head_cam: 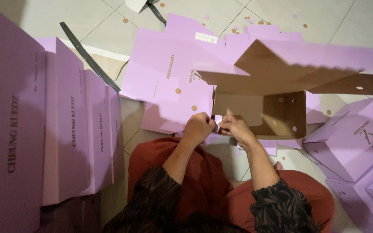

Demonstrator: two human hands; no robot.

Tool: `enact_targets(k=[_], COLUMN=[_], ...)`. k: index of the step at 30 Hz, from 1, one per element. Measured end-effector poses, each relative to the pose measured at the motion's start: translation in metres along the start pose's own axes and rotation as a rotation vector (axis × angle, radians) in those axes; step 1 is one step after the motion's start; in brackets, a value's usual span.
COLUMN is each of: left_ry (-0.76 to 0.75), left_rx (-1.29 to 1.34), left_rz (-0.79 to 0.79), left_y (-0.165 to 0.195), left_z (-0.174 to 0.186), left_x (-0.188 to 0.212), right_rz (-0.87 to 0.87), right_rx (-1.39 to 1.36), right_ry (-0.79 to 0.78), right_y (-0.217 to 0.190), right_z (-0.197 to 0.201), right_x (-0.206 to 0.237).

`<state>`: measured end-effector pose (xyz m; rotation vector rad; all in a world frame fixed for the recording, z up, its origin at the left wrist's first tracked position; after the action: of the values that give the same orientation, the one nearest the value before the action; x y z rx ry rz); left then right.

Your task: The person sits on the floor folding flat purple cardboard box blanks into finished boxes, creasing the sides, tucking the tabs and pressing the flaps closed, then sets completed boxes onto stacks beside them and picks up the next flat blank.

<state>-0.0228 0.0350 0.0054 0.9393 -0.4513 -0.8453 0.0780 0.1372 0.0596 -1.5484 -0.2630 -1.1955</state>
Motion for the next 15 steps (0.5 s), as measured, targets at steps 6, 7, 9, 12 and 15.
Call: enact_targets(k=[6,7,9,12,15], left_ry=[-0.021,0.004,0.054,0.086,0.05], left_rx=[0.101,0.082,0.049,0.051,0.14], left_rz=[0.02,-0.014,-0.084,-0.074,-0.034], left_y=[-0.002,-0.001,0.001,-0.005,-0.011], left_z=[-0.013,-0.017,-0.025,-0.035,-0.041], left_x=[0.001,0.003,0.005,0.006,0.005], right_rz=[0.104,0.122,0.088,0.056,0.052], right_rx=[0.305,0.452,0.311,0.288,0.239], right_ry=[0.136,0.21,0.124,0.137,0.177], right_y=[-0.008,-0.01,-0.009,-0.005,0.001], right_z=[0.008,0.011,0.011,0.013,0.017], right_x=[0.005,0.008,0.013,0.015,0.011])
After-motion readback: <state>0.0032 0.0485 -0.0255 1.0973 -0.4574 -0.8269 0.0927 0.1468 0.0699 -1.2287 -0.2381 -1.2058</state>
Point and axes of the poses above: each hand's wrist, its own x-axis away from the middle knuckle, its own z-axis out of the back of the hand, y = z × x, the point moved 4 cm from there along -x, towards the middle knuckle, and after that the axes turned 14 degrees about -z, right-handed, at the moved point
